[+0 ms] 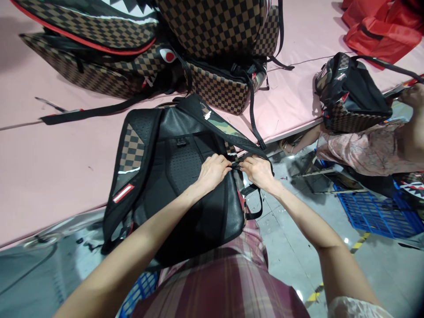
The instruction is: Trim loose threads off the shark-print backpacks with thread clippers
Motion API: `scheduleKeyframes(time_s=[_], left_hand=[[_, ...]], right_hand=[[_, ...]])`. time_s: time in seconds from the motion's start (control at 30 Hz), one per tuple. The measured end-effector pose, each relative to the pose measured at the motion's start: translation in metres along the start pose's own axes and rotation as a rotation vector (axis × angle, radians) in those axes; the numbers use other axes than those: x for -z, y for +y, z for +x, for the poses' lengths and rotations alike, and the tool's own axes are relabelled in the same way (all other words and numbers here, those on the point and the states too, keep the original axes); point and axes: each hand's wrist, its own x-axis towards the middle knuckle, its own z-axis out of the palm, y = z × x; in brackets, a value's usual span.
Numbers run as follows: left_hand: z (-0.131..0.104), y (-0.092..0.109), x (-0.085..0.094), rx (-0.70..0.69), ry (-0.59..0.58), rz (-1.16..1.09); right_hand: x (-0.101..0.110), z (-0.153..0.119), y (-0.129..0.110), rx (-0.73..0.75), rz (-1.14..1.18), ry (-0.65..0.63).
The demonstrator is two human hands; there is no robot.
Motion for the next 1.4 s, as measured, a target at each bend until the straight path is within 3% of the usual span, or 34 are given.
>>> scheduleKeyframes(time_s=[0.13,0.2,0.3,0.4,0.43,0.5,0.6,0.7,0.8,0.93,1.03,1.1,1.17,1.3,1.4], left_hand=[[0.009,0.007,0.002,0.029,-0.046,-0.018],[0.007,0.011,0.012,0.042,-0.088,-0.150],[-0.022,0.010,0.040,0.039,-0.182,-0.481],[-0.094,-0.004,0.069,0.043,-0.208,-0.517],[-0.126,-0.010,0.074,0.051,-0.139,-0.466],[-0.192,-0.021,0.077,0.212,0.053,-0.251],[-0.275,-0.029,0.061,0.279,0.049,-0.054],[-0.309,-0.035,0.039,0.261,0.040,0.024],[-0.295,-0.048,0.032,0.189,0.127,0.032],[-0.231,-0.060,0.040,0.110,0.257,0.045],[-0.175,-0.050,0.042,0.144,0.343,0.074],[-0.150,-0.038,0.037,0.146,0.358,0.085],[-0.138,-0.027,0.031,0.145,0.327,0.085],[-0.148,-0.021,0.020,0.118,0.282,0.051],[-0.160,-0.026,0.011,0.103,0.310,0.006]], right_hand=[[-0.002,0.002,0.000,0.010,0.049,-0.005],[0.001,0.003,-0.002,-0.025,0.120,0.004],[0.015,-0.003,-0.002,-0.116,0.431,0.074],[0.034,-0.031,0.000,-0.245,0.929,0.158],[0.038,-0.046,-0.002,-0.300,1.054,0.184],[0.036,-0.081,-0.012,-0.419,1.172,0.223],[0.003,-0.130,-0.050,-0.612,1.153,0.196],[-0.039,-0.146,-0.092,-0.678,1.174,0.136],[-0.053,-0.123,-0.101,-0.675,1.246,0.270],[-0.024,-0.062,-0.067,-0.608,1.181,0.583],[-0.003,-0.031,-0.047,-0.607,0.971,0.718],[-0.002,-0.025,-0.045,-0.615,0.824,0.697],[-0.009,-0.029,-0.049,-0.604,0.731,0.626],[-0.028,-0.047,-0.072,-0.547,0.577,0.562],[-0.042,-0.055,-0.110,-0.434,0.441,0.472]])
